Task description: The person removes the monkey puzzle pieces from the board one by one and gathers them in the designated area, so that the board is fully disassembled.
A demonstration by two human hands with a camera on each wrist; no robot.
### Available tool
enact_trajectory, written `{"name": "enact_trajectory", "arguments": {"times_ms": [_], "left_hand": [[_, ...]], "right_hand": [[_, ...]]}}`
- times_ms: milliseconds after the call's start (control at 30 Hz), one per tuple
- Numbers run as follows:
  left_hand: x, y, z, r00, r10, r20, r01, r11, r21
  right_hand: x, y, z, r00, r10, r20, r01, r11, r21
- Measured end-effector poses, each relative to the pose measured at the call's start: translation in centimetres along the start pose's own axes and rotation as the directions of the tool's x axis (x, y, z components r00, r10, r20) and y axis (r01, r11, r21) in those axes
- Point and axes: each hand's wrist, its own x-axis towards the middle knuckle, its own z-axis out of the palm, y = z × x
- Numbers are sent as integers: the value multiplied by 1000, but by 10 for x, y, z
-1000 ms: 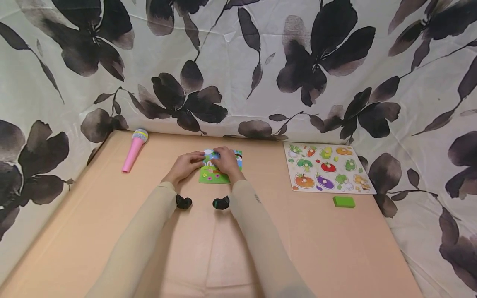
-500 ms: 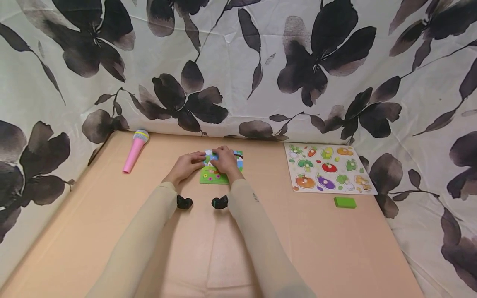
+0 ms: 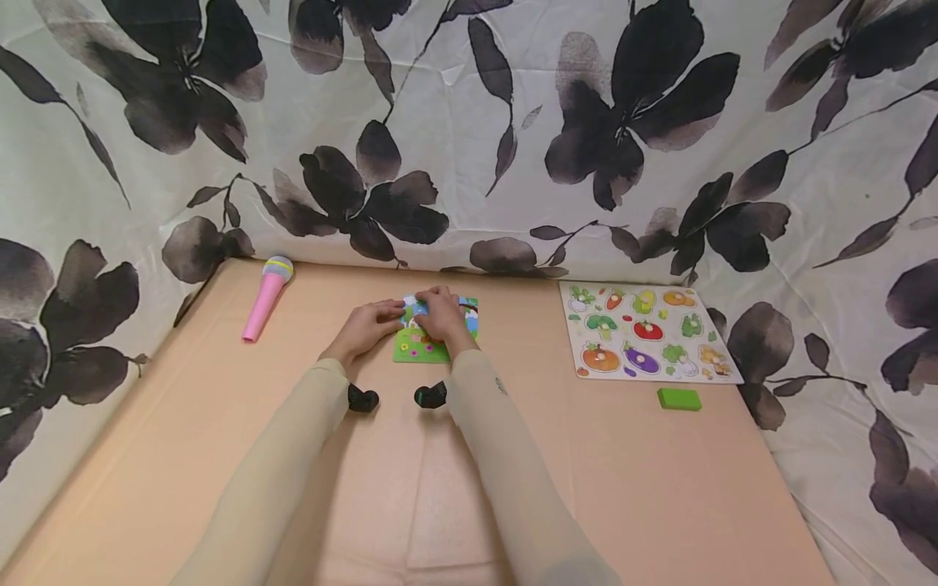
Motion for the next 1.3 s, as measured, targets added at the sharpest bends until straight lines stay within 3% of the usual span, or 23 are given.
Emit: {"name": "enact_trajectory", "arguments": {"times_ms": [833,1100,1300], "left_hand": [[-2,5,0,998,-58,13,58,998,-3],[-2,5,0,999,-50,13,50,999,5],[-3,6,-1,998,-64,19,64,998,1]], "right_hand": [[0,1,2,998,-29,-57,30,999,25],[-1,-2,4,992,-77,-105,93,982,163],[-1,-2,6,991,-70,-111,92,975,201]]}}
